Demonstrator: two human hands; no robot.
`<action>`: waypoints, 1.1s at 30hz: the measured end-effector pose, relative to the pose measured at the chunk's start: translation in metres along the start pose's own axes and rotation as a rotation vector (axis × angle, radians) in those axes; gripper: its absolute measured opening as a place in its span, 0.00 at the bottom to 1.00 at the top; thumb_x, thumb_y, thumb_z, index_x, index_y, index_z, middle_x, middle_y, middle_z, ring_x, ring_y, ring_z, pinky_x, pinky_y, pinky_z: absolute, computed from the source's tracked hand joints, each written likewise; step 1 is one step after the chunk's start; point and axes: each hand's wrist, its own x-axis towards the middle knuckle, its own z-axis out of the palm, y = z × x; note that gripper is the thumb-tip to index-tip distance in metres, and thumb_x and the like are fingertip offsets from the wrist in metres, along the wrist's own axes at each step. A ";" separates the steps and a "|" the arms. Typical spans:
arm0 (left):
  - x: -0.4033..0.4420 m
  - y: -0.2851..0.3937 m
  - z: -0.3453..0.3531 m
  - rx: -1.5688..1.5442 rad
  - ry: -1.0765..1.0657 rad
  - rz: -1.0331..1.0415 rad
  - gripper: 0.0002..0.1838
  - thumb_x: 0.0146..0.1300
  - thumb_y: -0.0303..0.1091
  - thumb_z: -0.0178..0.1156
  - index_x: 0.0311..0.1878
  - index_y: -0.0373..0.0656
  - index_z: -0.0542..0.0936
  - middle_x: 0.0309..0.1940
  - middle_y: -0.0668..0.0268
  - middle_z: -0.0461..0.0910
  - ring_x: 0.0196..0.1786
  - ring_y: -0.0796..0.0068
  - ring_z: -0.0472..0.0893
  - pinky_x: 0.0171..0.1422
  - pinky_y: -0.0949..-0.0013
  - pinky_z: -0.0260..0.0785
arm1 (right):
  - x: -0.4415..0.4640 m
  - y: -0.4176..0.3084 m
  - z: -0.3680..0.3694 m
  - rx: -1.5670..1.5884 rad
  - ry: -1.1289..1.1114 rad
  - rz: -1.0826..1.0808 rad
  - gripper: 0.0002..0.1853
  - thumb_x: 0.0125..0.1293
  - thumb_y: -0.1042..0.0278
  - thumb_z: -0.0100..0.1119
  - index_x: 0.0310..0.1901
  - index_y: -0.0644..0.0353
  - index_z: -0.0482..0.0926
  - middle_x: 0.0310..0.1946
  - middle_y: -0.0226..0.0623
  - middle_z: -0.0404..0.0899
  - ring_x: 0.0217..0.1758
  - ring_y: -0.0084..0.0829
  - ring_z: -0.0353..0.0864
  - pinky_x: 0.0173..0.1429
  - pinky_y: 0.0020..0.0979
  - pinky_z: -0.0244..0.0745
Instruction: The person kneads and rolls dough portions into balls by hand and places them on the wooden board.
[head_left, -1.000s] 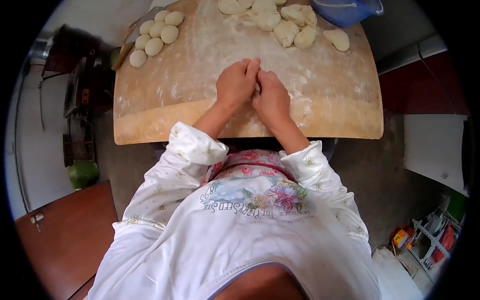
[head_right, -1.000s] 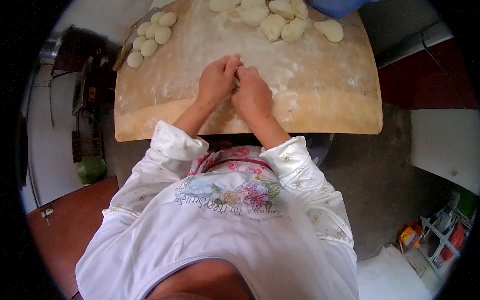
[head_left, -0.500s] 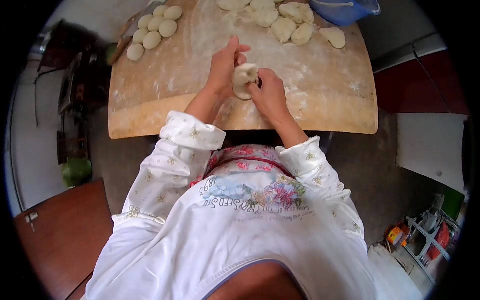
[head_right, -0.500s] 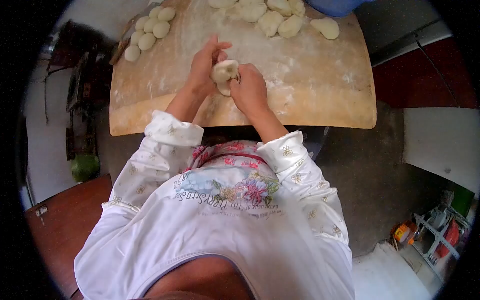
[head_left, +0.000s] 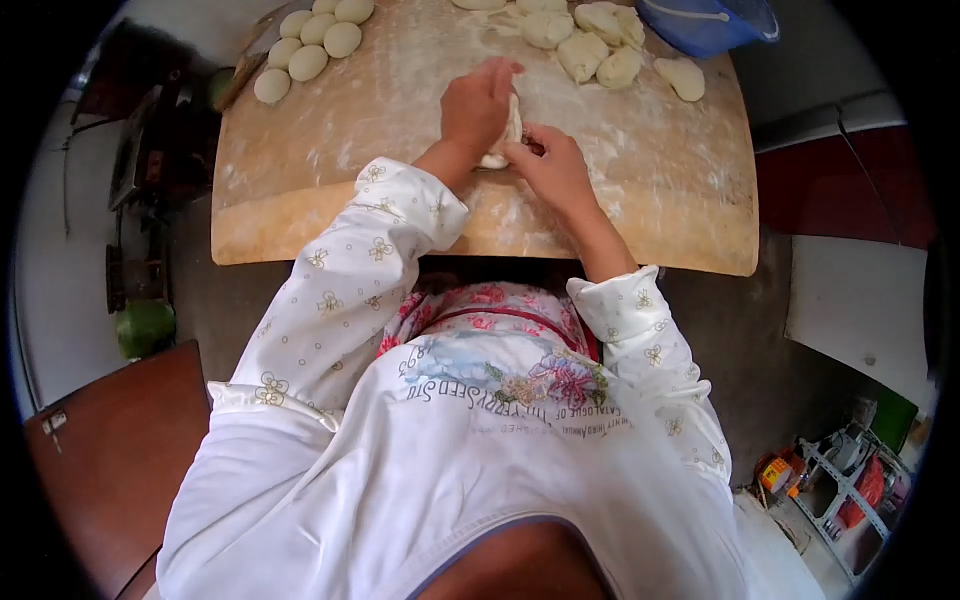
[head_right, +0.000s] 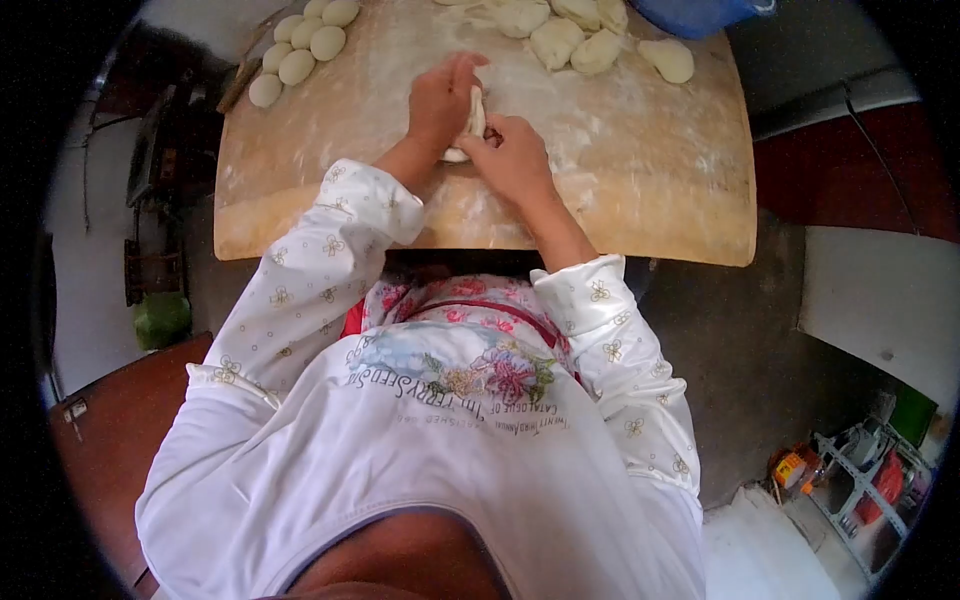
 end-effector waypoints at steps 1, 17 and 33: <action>0.002 0.001 0.001 -0.177 0.055 -0.146 0.16 0.70 0.45 0.52 0.41 0.43 0.83 0.24 0.63 0.82 0.26 0.66 0.80 0.33 0.64 0.71 | -0.001 0.000 -0.001 0.043 -0.030 0.030 0.13 0.53 0.66 0.63 0.36 0.66 0.80 0.33 0.49 0.76 0.39 0.50 0.76 0.44 0.42 0.71; 0.000 0.014 -0.008 0.368 -0.203 0.108 0.13 0.71 0.42 0.51 0.45 0.46 0.81 0.28 0.61 0.82 0.33 0.58 0.81 0.38 0.60 0.72 | 0.006 0.006 0.011 -0.066 0.120 -0.108 0.10 0.51 0.72 0.61 0.37 0.65 0.81 0.34 0.52 0.75 0.41 0.52 0.76 0.45 0.46 0.72; -0.032 0.025 -0.014 0.301 -0.033 0.232 0.15 0.70 0.44 0.50 0.39 0.46 0.82 0.30 0.57 0.82 0.35 0.50 0.80 0.39 0.53 0.71 | -0.001 0.013 0.034 -0.207 0.284 -0.238 0.09 0.54 0.76 0.57 0.38 0.68 0.79 0.36 0.53 0.77 0.41 0.54 0.76 0.46 0.46 0.72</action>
